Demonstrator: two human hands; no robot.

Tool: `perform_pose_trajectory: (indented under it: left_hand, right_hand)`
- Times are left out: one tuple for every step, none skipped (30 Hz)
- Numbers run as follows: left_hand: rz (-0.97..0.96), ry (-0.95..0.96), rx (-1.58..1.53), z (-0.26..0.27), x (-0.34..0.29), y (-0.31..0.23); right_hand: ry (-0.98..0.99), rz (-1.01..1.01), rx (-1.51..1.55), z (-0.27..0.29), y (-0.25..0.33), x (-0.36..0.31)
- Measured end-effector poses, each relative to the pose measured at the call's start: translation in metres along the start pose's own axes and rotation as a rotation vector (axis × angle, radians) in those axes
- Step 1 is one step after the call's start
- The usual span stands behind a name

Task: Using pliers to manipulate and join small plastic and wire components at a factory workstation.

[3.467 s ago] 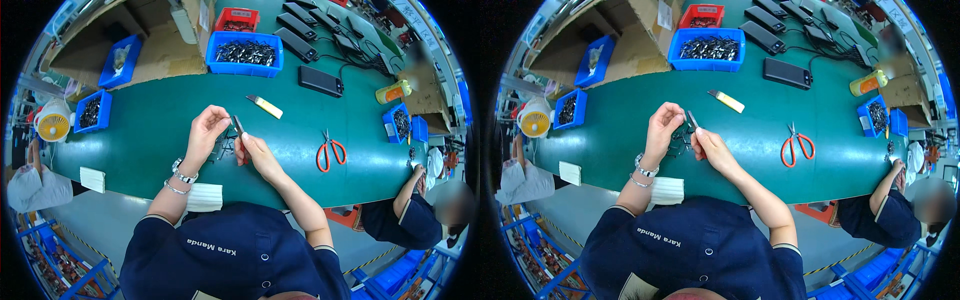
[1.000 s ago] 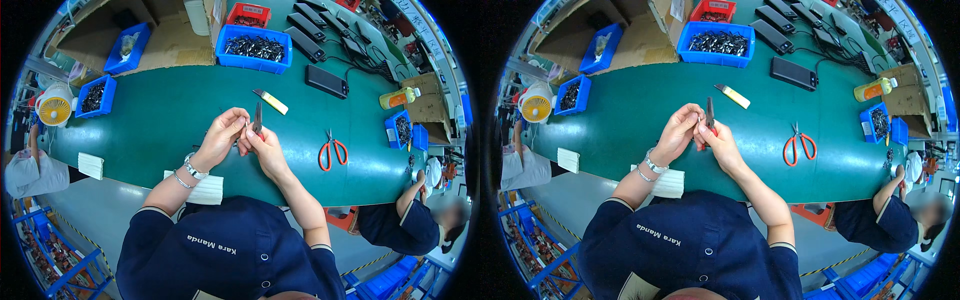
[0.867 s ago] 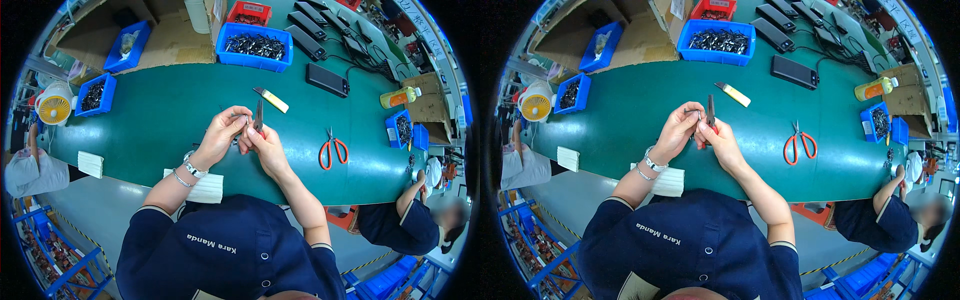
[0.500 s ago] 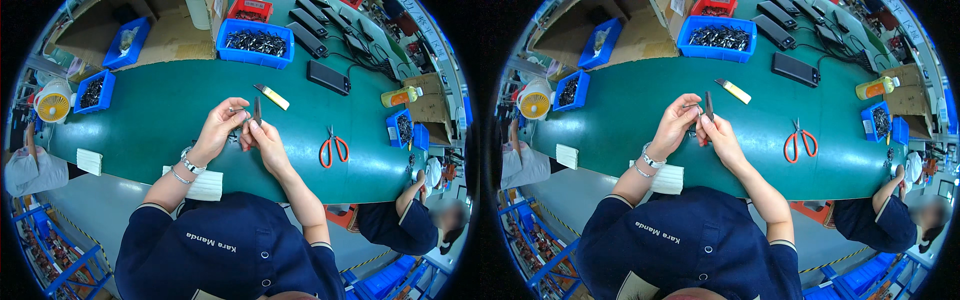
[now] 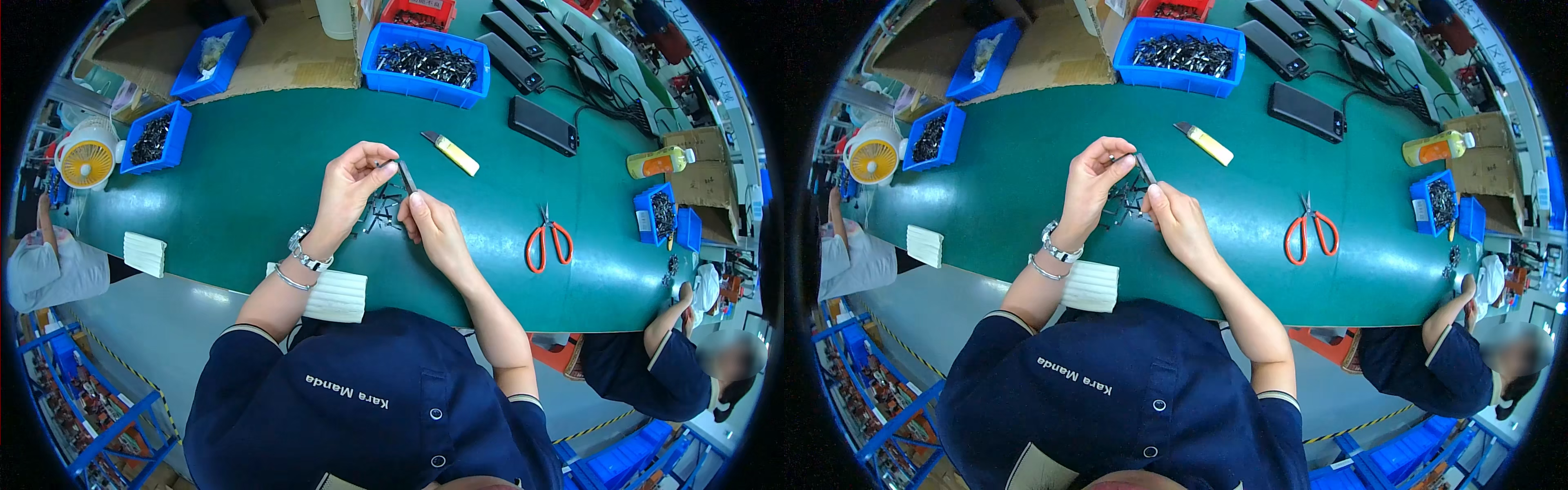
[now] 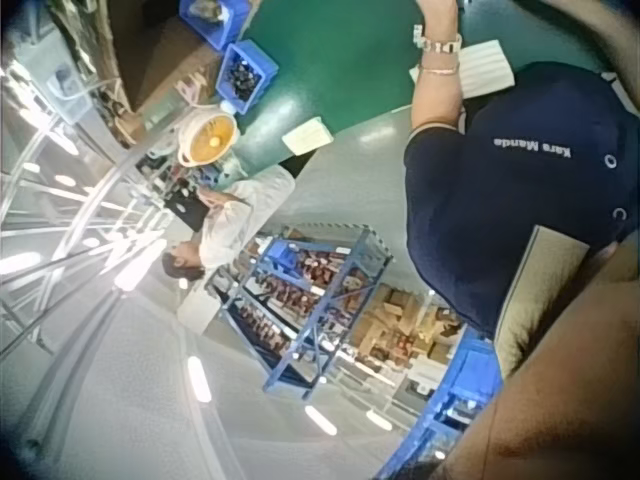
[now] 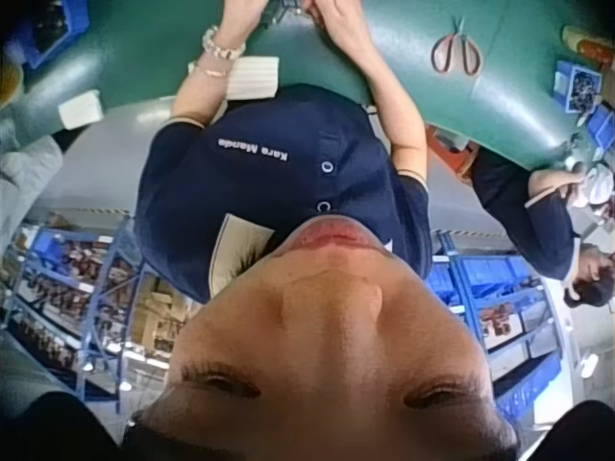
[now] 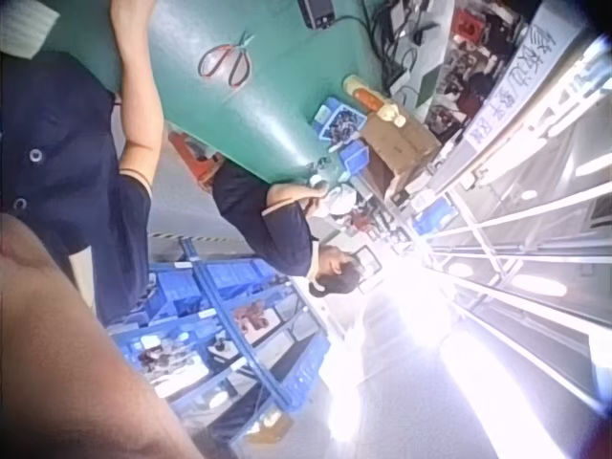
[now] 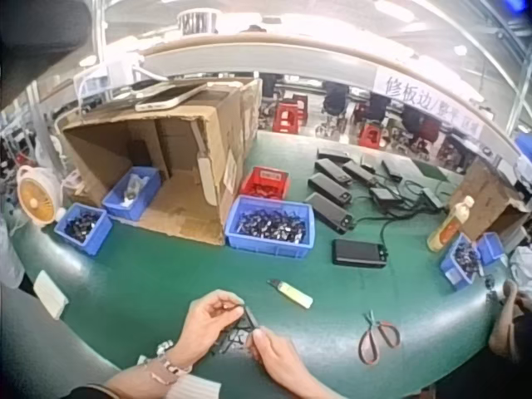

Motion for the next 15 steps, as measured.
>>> perform_pose_trajectory:
  left_hand:
    - [0.001,-0.001,0.000,0.0005,-0.0001,0.0008]
    - [-0.002,0.002,0.006,0.0009,-0.0001,0.0014]
    - [-0.004,0.005,0.013,0.0011,-0.0001,0.0018]
    - [-0.004,0.004,0.013,0.0012,0.0000,0.0021]
    - [-0.013,0.010,0.030,0.0008,0.0003,0.0014]
    - [-0.022,0.015,0.047,0.0004,0.0007,0.0006]
    - [-0.021,0.013,0.047,0.0005,0.0008,0.0010]
    - [-0.021,0.014,0.064,0.0004,0.0011,0.0012]
    - [-0.020,0.015,0.081,0.0005,0.0016,0.0015]
    - [-0.020,0.015,0.081,0.0004,0.0015,0.0024]
    - [-0.031,0.009,0.099,0.0012,0.0016,0.0027]
    - [-0.043,0.004,0.118,0.0018,0.0018,0.0027]
    - [-0.045,0.004,0.118,0.0009,0.0012,0.0036]
    - [-0.062,-0.009,0.137,0.0011,0.0002,0.0024]
    - [-0.080,-0.023,0.156,0.0011,-0.0007,0.0000]
  right_hand:
    - [0.000,-0.003,-0.010,-0.0001,-0.0006,0.0005]
    - [0.000,-0.004,-0.010,-0.0001,-0.0014,0.0011]
    - [-0.006,-0.006,-0.035,0.0001,-0.0028,0.0017]
    - [-0.013,-0.007,-0.062,0.0006,-0.0037,0.0025]
    - [-0.012,-0.007,-0.062,0.0009,-0.0043,0.0031]
    - [-0.018,-0.003,-0.082,0.0016,-0.0043,0.0036]
    - [-0.024,0.000,-0.101,0.0021,-0.0045,0.0040]
    - [-0.023,0.000,-0.101,0.0020,-0.0048,0.0045]
    - [-0.039,-0.005,-0.126,0.0035,-0.0051,0.0052]
    - [-0.058,-0.011,-0.151,0.0051,-0.0053,0.0054]
    - [-0.058,-0.011,-0.151,0.0051,-0.0058,0.0059]
    - [-0.071,-0.004,-0.172,0.0057,-0.0060,0.0065]
    - [-0.082,0.004,-0.193,0.0063,-0.0057,0.0067]
    - [-0.083,0.007,-0.193,0.0062,-0.0054,0.0064]
    - [-0.131,0.033,-0.269,0.0088,-0.0018,0.0048]
Point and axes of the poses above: each hand's wrist, its own x-axis towards the middle knuckle, its own z-axis out of the back of the hand, y = z × x, the point moved 10 cm from there along x, towards the middle knuckle, and after that the axes turned 9 degrees about -z, right-handed, at the moved point
